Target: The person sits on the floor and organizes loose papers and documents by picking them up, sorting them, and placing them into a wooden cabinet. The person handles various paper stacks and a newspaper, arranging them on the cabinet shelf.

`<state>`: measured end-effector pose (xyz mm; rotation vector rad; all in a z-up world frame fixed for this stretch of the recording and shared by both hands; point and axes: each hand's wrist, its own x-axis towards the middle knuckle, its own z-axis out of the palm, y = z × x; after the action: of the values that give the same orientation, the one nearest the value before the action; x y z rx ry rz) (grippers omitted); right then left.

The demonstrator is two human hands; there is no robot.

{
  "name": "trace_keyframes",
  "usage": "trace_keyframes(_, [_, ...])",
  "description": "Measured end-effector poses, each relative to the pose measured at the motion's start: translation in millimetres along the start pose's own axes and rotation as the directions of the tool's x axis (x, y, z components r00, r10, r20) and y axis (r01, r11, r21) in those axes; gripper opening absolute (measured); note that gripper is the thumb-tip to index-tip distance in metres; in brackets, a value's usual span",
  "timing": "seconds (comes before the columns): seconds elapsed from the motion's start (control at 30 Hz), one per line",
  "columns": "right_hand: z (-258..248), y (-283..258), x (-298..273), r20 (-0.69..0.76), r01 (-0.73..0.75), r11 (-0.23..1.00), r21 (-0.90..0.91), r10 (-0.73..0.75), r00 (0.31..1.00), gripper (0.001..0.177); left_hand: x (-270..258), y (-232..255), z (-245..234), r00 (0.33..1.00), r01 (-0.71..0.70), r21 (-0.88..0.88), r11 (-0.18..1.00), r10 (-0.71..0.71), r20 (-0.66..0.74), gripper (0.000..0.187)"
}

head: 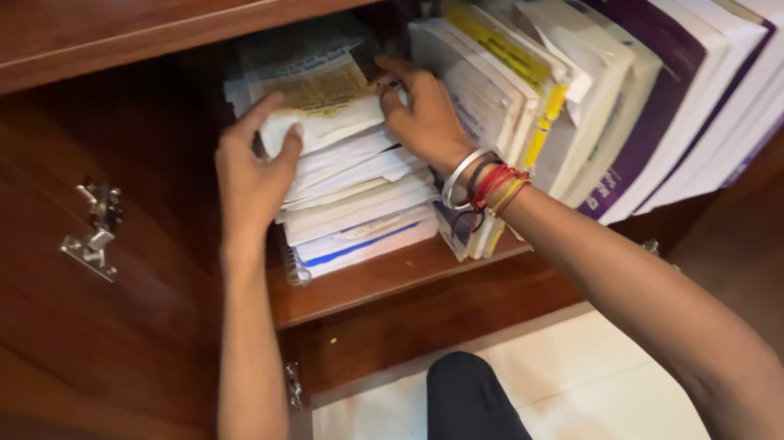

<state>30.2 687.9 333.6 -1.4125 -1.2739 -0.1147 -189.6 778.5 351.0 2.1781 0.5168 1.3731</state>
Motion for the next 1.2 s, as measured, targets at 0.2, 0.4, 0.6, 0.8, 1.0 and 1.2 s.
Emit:
trace_keyframes(0.2, [15,29,-4,0.064,0.122,0.97,-0.211,-0.11,0.992,0.042,-11,-37,20,0.996,-0.072,0.282,0.957,0.085,-0.032,0.032])
trace_keyframes(0.4, [15,33,-13,0.177,0.143,0.946,-0.291,-0.094,0.98,0.042,-17,-52,20,0.999,-0.032,0.198,0.98,0.029,0.018,0.035])
trace_keyframes(0.6, [-1,-6,-36,0.068,0.234,0.945,-0.23,-0.224,0.972,0.044,-25,2,23,0.977,-0.077,0.405,0.911,0.15,-0.151,0.037])
trace_keyframes(0.8, [-65,-82,-94,0.001,0.19,0.978,-0.083,-0.191,0.982,0.052,-49,78,57,0.977,-0.2,0.109,0.974,0.206,-0.047,0.055])
trace_keyframes(1.0, [-153,-102,-162,-0.151,0.039,0.999,0.021,-0.035,0.988,0.053,-89,150,129,0.936,-0.262,-0.457,0.85,0.339,0.092,0.051])
trace_keyframes(1.2, [-268,-75,-251,-0.377,-0.082,0.994,-0.074,0.049,0.925,0.048,-172,216,229,0.897,-0.057,-0.687,0.724,0.339,0.283,0.053])
